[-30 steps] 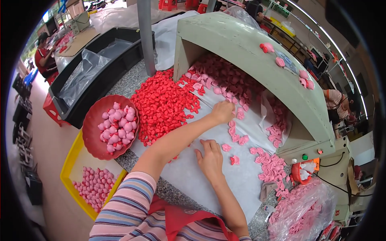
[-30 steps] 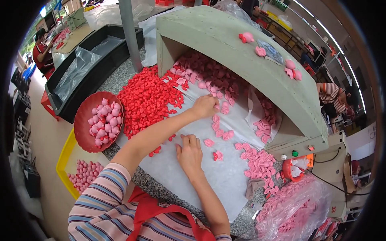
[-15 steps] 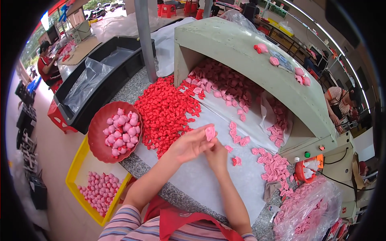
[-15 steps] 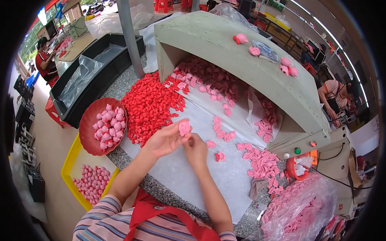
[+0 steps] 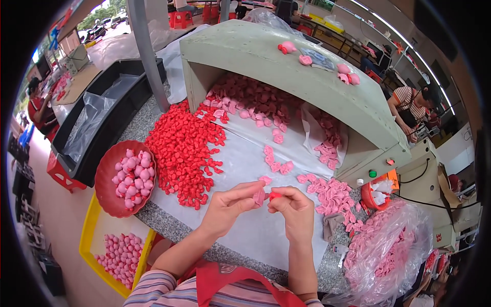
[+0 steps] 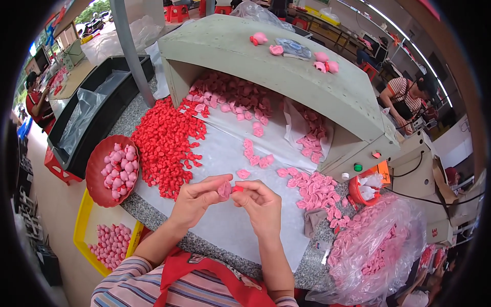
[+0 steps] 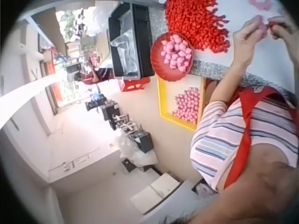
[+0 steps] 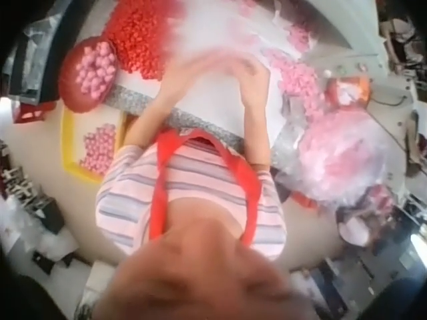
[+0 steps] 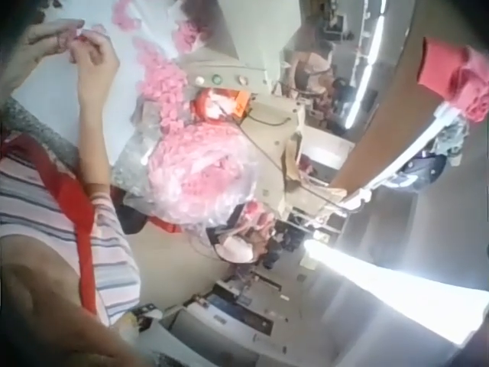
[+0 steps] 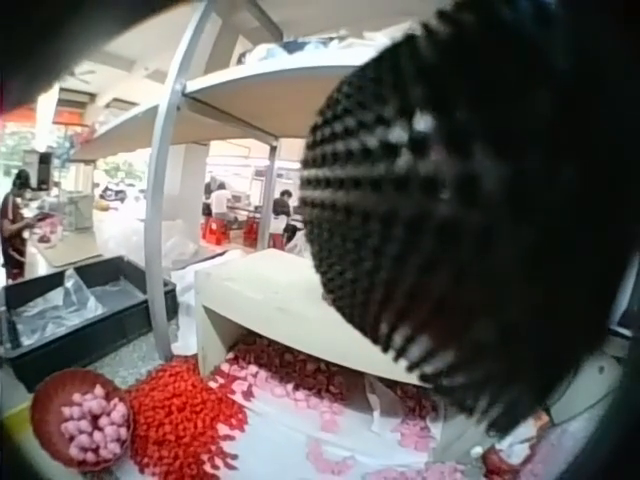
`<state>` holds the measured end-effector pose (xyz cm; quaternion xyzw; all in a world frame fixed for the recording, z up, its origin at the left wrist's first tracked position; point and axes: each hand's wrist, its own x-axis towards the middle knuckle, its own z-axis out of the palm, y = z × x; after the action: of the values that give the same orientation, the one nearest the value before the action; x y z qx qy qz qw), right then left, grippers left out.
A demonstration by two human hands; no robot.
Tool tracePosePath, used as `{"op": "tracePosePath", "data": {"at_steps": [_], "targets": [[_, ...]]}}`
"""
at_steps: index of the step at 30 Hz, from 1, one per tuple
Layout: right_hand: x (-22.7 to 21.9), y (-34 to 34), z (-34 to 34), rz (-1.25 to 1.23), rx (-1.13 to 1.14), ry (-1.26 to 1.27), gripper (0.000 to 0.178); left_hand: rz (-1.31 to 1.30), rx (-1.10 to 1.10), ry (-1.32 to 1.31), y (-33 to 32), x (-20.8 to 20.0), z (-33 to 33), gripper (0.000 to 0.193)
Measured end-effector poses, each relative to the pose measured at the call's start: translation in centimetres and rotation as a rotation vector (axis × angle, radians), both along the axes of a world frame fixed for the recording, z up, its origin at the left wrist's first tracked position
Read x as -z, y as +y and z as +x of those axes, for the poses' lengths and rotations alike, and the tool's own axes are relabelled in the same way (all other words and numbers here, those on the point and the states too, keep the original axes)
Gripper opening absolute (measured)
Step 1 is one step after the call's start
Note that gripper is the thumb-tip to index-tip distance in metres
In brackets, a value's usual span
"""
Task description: Assemble small pink plastic toy components at a factory workbench.
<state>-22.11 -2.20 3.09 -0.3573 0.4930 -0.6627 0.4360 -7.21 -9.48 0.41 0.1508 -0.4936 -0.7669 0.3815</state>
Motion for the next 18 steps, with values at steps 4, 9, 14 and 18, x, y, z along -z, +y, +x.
{"op": "tracePosePath", "data": {"at_steps": [4,9,14,18], "targets": [[-0.4,0.1,0.7,0.097,0.032,-0.009,0.014,-0.413,-0.154,-0.07,0.6,0.1,-0.1,0.034],[-0.3,0.3,1.1,0.044,-0.024,0.085,0.018,-0.254,-0.221,-0.053,0.9,0.2,-0.4,0.036],[-0.7,1.0,0.9,0.039,-0.068,0.201,0.026,-0.241,-0.139,-0.027,-0.3,1.0,-0.2,0.033],[0.0,1.1,-0.4,0.118,-0.318,0.052,0.03,0.219,0.19,0.021,-1.4,0.7,0.8,0.029]]}}
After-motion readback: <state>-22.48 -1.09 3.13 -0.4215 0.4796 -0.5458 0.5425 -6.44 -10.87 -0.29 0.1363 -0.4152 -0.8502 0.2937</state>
